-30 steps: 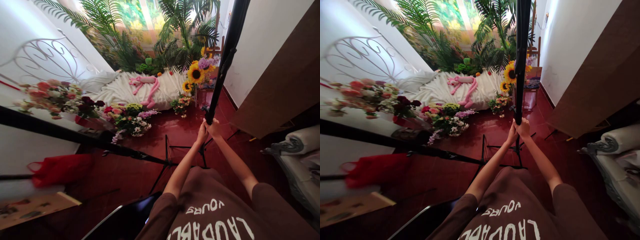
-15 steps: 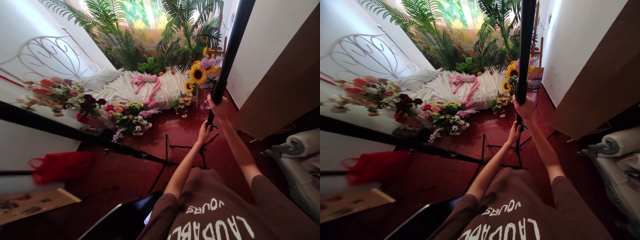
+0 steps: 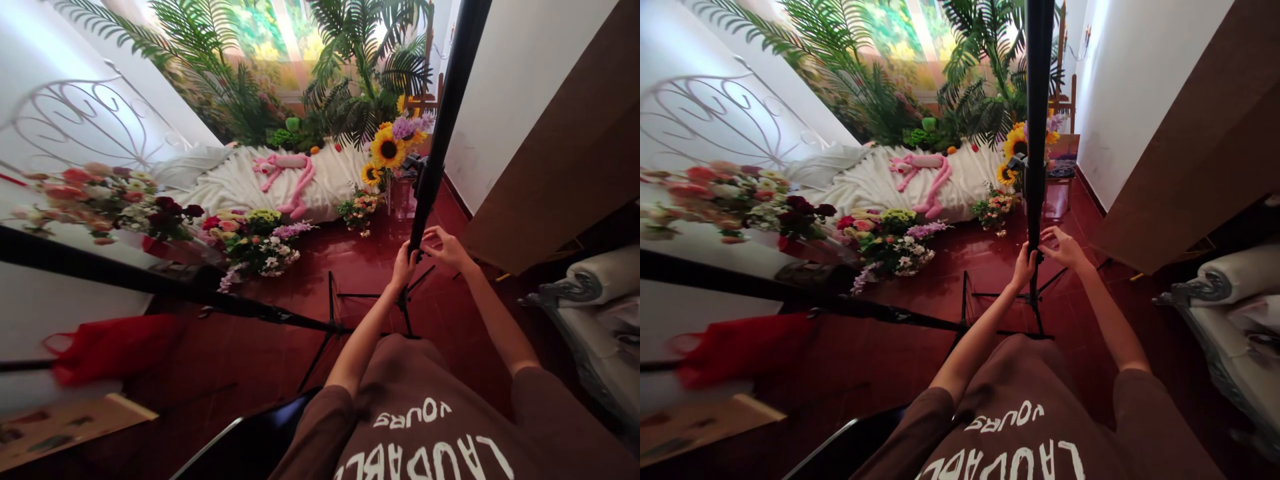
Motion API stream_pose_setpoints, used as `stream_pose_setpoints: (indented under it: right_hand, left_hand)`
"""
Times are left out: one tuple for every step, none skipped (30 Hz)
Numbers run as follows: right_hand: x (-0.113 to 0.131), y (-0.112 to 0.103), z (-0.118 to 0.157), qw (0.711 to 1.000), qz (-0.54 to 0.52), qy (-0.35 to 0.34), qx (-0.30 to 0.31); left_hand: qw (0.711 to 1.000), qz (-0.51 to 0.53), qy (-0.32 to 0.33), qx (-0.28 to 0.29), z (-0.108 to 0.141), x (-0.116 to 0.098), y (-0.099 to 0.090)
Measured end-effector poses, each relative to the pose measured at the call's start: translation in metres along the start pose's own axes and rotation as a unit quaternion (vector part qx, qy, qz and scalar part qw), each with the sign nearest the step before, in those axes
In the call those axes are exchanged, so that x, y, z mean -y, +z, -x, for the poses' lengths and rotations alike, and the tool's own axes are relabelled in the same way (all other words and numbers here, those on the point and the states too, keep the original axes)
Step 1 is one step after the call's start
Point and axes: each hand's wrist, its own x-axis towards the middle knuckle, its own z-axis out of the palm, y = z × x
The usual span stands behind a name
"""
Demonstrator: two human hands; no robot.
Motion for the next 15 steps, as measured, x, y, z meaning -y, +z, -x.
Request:
stream_pose_setpoints:
  right_hand:
    - [-0.009, 0.003, 0.009, 1.0, 0.002, 0.011, 0.009]
    - [-0.017, 0.006, 0.017, 1.0, 0.0, 0.022, 0.011]
    - [-0.024, 0.008, 0.023, 0.999, -0.003, 0.032, 0.007]
    - [-0.029, 0.011, 0.028, 0.999, -0.008, 0.041, -0.002]
    - [-0.034, 0.014, 0.032, 0.999, -0.013, 0.047, -0.013]
    - [-0.037, 0.016, 0.035, 0.998, -0.019, 0.053, -0.024]
    - [-0.04, 0.018, 0.037, 0.997, -0.026, 0.058, -0.031]
    - [-0.041, 0.019, 0.039, 0.997, -0.035, 0.064, -0.036]
    - [-0.043, 0.021, 0.04, 0.996, -0.044, 0.069, -0.041]
    - [-0.043, 0.023, 0.041, 0.995, -0.054, 0.075, -0.048]
    - [-0.043, 0.025, 0.041, 0.993, -0.067, 0.081, -0.06]
    - [-0.043, 0.027, 0.041, 0.99, -0.08, 0.089, -0.073]
    - [-0.043, 0.031, 0.04, 0.987, -0.094, 0.098, -0.085]
    - [-0.042, 0.034, 0.038, 0.983, -0.11, 0.109, -0.094]
    - [-0.042, 0.039, 0.036, 0.979, -0.13, 0.124, -0.1]
  left_hand:
    - [1.0, -0.004, 0.004, -0.002, 0.0, 0.0, 0.0]
    - [1.0, -0.007, 0.006, -0.004, 0.0, 0.0, 0.0]
    - [1.0, -0.01, 0.007, -0.005, 0.0, 0.0, 0.0]
    - [1.0, -0.011, 0.006, -0.005, 0.0, 0.0, 0.0]
    - [1.0, -0.012, 0.004, -0.003, 0.0, 0.0, 0.0]
    - [1.0, -0.011, 0.001, -0.001, 0.0, 0.001, 0.0]
    - [1.0, -0.009, -0.004, 0.0, 0.0, 0.001, 0.0]
    - [1.0, -0.007, -0.01, -0.001, 0.0, 0.002, 0.0]
    - [1.0, -0.005, -0.015, -0.002, 0.0, 0.002, 0.0]
    - [1.0, -0.003, -0.018, -0.002, 0.0, 0.002, 0.0]
    - [1.0, 0.0, -0.022, -0.003, 0.0, 0.002, 0.001]
    - [1.0, 0.002, -0.024, -0.002, 0.0, 0.002, 0.001]
    - [1.0, 0.004, -0.024, -0.001, 0.0, 0.002, 0.001]
    - [1.0, 0.005, -0.024, -0.001, 0.0, 0.002, 0.001]
    - [1.0, 0.006, -0.024, -0.002, 0.0, 0.002, 0.001]
